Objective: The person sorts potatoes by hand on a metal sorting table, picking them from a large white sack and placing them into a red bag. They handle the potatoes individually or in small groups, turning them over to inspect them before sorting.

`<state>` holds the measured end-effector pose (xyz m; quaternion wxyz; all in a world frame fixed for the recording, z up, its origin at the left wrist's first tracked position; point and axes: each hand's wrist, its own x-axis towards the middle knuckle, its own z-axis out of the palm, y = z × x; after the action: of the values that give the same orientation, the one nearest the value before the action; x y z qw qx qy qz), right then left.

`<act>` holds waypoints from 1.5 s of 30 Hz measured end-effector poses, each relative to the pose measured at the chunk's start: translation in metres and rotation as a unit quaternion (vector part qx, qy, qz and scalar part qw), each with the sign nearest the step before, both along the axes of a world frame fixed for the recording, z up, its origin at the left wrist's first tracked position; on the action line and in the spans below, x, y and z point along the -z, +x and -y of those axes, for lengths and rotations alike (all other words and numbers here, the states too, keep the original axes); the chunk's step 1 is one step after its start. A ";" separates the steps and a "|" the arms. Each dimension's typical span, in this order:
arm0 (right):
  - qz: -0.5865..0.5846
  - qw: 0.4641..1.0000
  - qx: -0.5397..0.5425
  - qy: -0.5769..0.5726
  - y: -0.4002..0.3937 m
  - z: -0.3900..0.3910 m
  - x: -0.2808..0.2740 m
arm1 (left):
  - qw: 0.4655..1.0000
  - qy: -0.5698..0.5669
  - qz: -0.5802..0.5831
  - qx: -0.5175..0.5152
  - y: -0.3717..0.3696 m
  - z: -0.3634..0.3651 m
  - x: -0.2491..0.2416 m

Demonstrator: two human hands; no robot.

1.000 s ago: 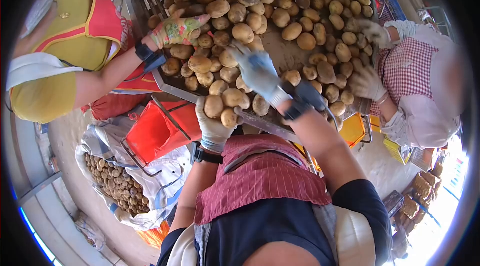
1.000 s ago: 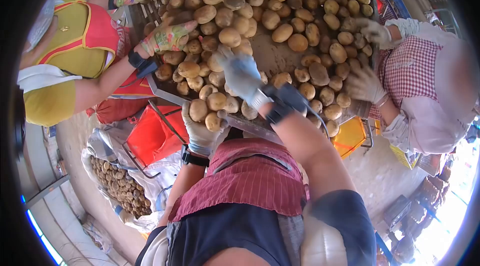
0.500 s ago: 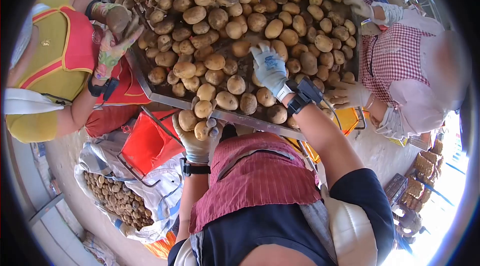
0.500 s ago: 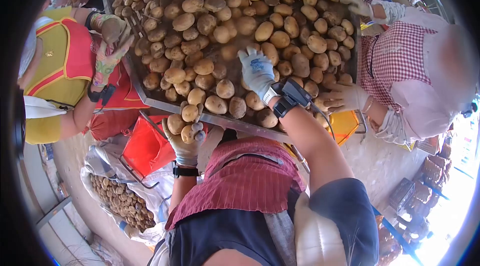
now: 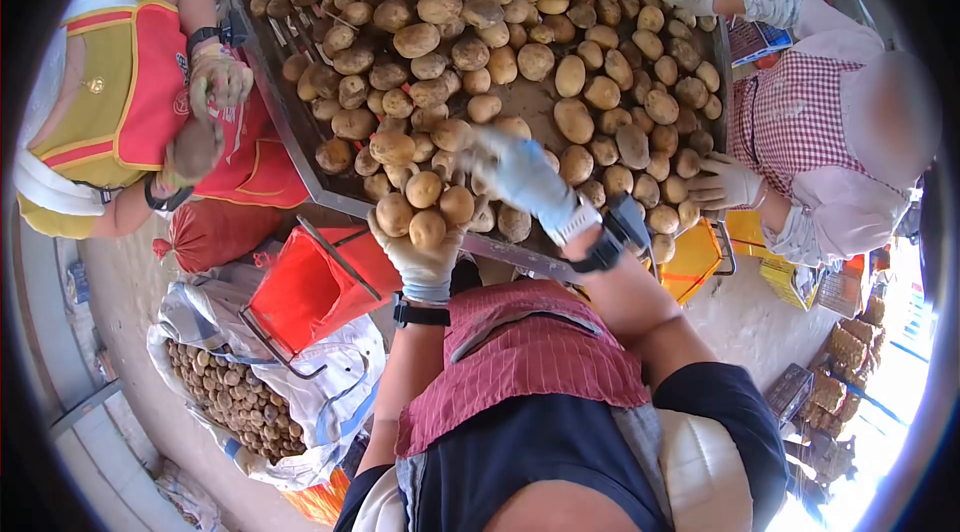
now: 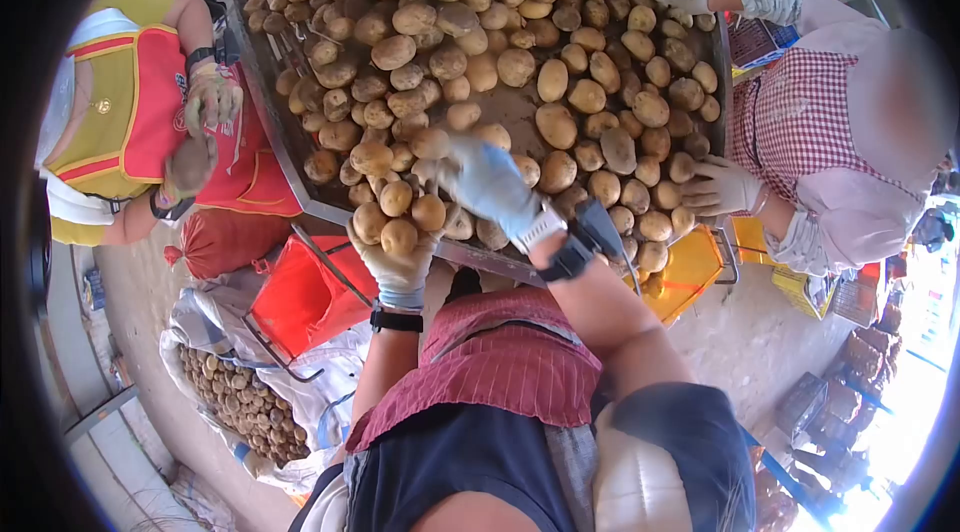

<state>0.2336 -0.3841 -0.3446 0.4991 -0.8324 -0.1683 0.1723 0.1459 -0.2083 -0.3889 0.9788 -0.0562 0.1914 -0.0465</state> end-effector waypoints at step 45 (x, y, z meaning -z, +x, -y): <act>0.158 0.953 0.113 -0.232 0.073 -0.022 0.022 | 0.998 -0.027 0.045 -0.024 -0.005 -0.007 -0.001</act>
<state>0.3067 -0.3617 -0.3663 0.2759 -0.9552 -0.1057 0.0154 0.1408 -0.2011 -0.3874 0.9853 -0.0855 0.1446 -0.0309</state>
